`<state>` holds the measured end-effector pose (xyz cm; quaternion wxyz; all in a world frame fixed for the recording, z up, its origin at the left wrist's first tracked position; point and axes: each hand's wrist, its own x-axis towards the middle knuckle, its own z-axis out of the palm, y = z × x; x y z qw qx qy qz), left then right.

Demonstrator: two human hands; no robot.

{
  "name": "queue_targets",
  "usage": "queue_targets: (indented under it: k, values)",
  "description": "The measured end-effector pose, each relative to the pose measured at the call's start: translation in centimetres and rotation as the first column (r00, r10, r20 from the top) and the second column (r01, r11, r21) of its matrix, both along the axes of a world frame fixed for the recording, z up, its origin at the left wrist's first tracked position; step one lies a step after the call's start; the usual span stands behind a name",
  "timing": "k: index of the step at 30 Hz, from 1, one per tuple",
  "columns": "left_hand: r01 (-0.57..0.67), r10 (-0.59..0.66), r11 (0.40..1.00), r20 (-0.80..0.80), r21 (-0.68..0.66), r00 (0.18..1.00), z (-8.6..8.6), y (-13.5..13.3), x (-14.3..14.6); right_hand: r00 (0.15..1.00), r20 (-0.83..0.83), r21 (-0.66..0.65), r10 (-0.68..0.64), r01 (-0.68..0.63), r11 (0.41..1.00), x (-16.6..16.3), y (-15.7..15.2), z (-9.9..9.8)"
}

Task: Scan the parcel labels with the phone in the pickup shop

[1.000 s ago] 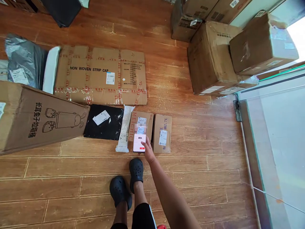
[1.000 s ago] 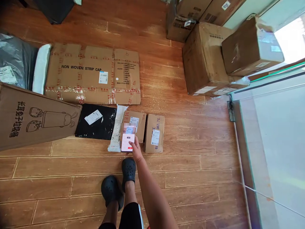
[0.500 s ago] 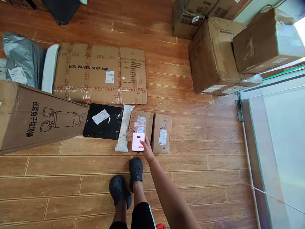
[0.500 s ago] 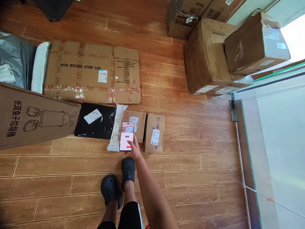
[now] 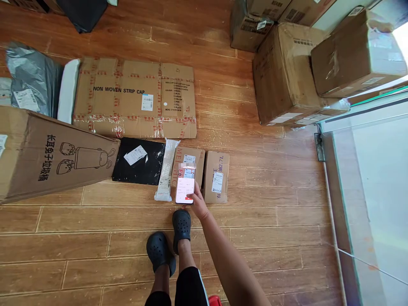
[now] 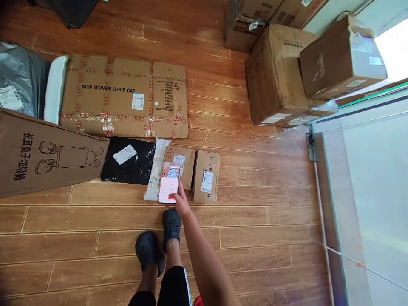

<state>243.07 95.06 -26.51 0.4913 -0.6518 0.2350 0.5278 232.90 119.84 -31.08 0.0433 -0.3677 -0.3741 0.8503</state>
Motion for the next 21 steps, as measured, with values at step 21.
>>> queue_targets:
  k: [21]
  values:
    - [0.188, -0.198, 0.980, -0.228, -0.061, 0.953, 4.6, 5.3, -4.7, 0.994, -0.096, -0.105, 0.047, -0.057, 0.993, 1.7, -0.9, 13.4]
